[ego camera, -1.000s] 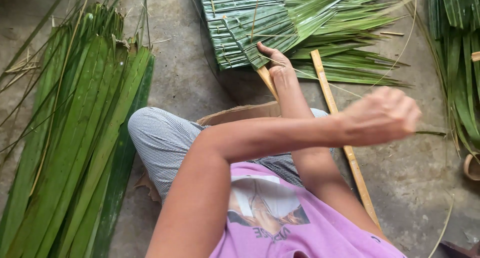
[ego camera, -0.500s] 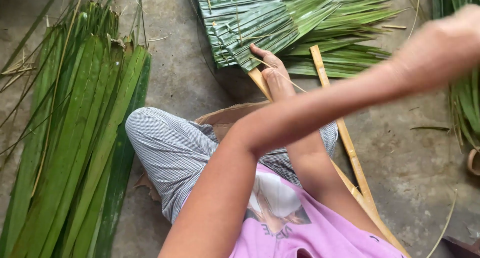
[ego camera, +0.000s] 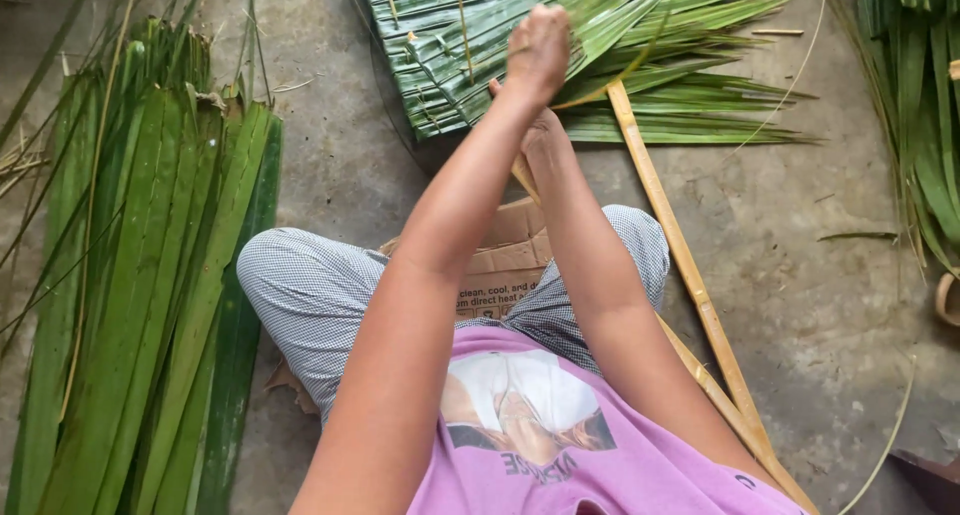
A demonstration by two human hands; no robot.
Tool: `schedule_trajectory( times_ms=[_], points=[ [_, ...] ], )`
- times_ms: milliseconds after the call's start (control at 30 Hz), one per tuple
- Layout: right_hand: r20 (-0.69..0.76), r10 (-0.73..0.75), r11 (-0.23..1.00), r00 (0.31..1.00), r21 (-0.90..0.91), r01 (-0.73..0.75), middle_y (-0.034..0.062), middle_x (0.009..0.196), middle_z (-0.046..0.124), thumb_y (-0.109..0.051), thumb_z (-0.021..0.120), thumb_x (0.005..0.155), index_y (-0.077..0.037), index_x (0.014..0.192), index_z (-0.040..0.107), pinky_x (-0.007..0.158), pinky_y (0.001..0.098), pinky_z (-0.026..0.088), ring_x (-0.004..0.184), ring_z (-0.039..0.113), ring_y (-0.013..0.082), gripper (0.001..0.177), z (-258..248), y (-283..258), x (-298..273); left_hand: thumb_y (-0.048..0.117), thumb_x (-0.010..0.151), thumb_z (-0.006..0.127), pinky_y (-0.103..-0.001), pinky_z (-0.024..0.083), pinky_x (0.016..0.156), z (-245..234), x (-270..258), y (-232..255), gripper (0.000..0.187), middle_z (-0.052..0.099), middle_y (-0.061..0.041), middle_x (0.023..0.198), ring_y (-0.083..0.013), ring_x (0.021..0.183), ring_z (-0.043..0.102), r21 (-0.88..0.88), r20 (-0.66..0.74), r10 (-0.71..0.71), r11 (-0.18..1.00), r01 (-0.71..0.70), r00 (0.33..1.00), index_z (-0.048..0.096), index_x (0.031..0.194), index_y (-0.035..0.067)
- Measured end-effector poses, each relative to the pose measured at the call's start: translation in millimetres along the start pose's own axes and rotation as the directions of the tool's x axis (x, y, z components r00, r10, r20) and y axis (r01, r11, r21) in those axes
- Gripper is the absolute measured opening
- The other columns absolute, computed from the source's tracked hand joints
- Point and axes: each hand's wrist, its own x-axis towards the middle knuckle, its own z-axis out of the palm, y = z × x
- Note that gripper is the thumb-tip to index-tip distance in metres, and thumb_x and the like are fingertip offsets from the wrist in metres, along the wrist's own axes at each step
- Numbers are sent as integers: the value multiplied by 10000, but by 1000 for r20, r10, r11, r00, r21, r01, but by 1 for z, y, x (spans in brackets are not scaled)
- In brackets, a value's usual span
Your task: Weaving palm leaves onto a wooden frame to create a thatched panel
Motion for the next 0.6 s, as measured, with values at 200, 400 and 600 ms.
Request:
schedule_trajectory(
  times_ms=[200,400,600],
  points=[
    [-43,-86,995,995,37,88,256,931,751,42,865,736,120,940,699,866,603,611,889,755,444,275,-38,-7,60,-114,754,613,-457,604,469,-27,35,-20,195,738,-164,705,-340,593,739,352,-138,132,933,-76,982,733,857,0],
    [-34,-122,992,992,25,123,240,924,758,18,893,718,109,935,718,885,632,617,908,766,450,293,-41,0,105,-84,791,595,-493,612,542,-47,36,-19,175,750,-186,767,-354,660,754,302,-128,-14,952,52,992,726,873,-2],
    [-43,-102,994,994,33,104,240,909,748,56,892,704,131,945,706,866,587,623,894,763,433,314,-35,5,98,-47,834,572,-537,623,630,-53,34,-19,163,764,-213,841,-370,740,772,248,-109,-192,945,214,975,718,891,-3]
  ],
)
